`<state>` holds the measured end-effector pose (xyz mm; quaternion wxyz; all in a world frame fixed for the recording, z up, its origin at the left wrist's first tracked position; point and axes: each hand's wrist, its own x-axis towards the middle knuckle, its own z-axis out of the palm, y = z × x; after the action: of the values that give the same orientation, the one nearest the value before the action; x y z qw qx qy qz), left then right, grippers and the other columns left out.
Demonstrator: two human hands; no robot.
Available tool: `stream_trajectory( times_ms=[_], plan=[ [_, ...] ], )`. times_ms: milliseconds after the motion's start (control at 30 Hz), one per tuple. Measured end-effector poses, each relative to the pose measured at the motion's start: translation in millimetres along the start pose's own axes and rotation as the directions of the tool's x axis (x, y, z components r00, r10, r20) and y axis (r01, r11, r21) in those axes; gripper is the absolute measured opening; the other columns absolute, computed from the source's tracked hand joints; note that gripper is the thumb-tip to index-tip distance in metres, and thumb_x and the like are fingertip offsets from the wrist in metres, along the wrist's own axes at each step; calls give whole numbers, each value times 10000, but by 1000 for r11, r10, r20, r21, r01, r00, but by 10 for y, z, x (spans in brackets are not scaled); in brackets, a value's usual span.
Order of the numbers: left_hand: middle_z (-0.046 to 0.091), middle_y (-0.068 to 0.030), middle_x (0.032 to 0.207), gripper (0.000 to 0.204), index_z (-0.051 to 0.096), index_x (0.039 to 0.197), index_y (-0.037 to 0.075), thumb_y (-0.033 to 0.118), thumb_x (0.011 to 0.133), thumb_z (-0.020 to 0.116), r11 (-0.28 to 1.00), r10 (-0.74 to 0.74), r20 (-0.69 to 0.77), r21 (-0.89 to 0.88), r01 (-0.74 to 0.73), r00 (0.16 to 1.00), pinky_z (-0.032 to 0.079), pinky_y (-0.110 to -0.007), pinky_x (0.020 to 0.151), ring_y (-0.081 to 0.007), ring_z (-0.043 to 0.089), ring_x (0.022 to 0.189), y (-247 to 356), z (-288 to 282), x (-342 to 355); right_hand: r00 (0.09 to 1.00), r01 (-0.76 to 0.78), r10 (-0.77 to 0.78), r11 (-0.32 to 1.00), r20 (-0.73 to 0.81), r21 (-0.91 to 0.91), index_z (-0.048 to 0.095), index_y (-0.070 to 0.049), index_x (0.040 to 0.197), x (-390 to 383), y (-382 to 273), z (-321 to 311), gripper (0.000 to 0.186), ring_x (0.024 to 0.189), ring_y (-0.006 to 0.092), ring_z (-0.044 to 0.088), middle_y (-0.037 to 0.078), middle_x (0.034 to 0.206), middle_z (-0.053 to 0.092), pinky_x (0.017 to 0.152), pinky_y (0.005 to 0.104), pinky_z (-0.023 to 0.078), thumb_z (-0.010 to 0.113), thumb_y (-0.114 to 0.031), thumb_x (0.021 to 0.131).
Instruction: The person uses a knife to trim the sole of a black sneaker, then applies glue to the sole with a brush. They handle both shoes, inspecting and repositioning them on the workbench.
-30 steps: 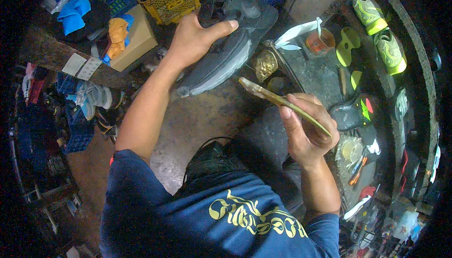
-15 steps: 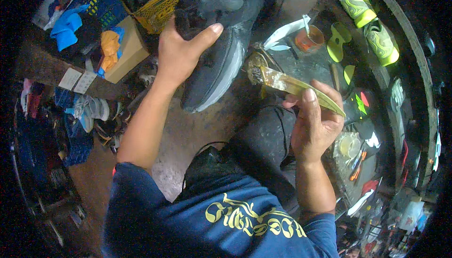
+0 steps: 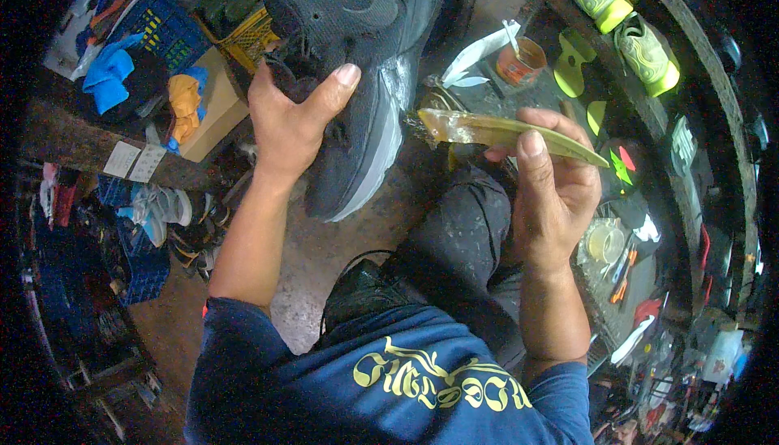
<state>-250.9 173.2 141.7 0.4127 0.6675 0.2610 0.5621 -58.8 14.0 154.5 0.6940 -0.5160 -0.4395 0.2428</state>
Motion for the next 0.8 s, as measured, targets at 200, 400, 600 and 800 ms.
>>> stream_trajectory(
  times_ms=[200,400,600,800],
  plan=[
    [692,-81,1100,445,614,1178,-12,140,805,801,997,52,51,58,-55,997,507,-323,911,-170,658,969,58,5,3,1000,-15,15,999,-4,43,645,16,1132,66,-55,-48,252,912,131,629,67,1014,689,824,264,502,698,-141,942],
    [691,-92,1101,468,614,1166,-17,154,783,820,981,97,67,164,-107,993,502,-328,920,-177,657,968,104,2,-4,1000,-1,1,1000,9,11,654,9,1123,91,-93,-51,246,927,125,628,53,1034,688,840,266,494,713,-132,931],
    [694,-101,1092,468,613,1180,-33,141,791,806,992,74,96,96,-83,993,502,-330,924,-181,662,970,144,26,3,999,-48,47,998,28,43,662,-2,1103,80,-120,-34,223,932,113,623,41,1026,686,837,255,489,718,-126,927],
    [696,-100,1093,461,618,1182,-34,135,794,800,978,103,100,170,-119,990,503,-327,925,-179,663,977,164,23,27,999,-32,33,999,29,-13,661,0,1095,44,-141,-36,201,890,107,622,44,1002,687,791,244,490,706,-104,929]
  ],
)
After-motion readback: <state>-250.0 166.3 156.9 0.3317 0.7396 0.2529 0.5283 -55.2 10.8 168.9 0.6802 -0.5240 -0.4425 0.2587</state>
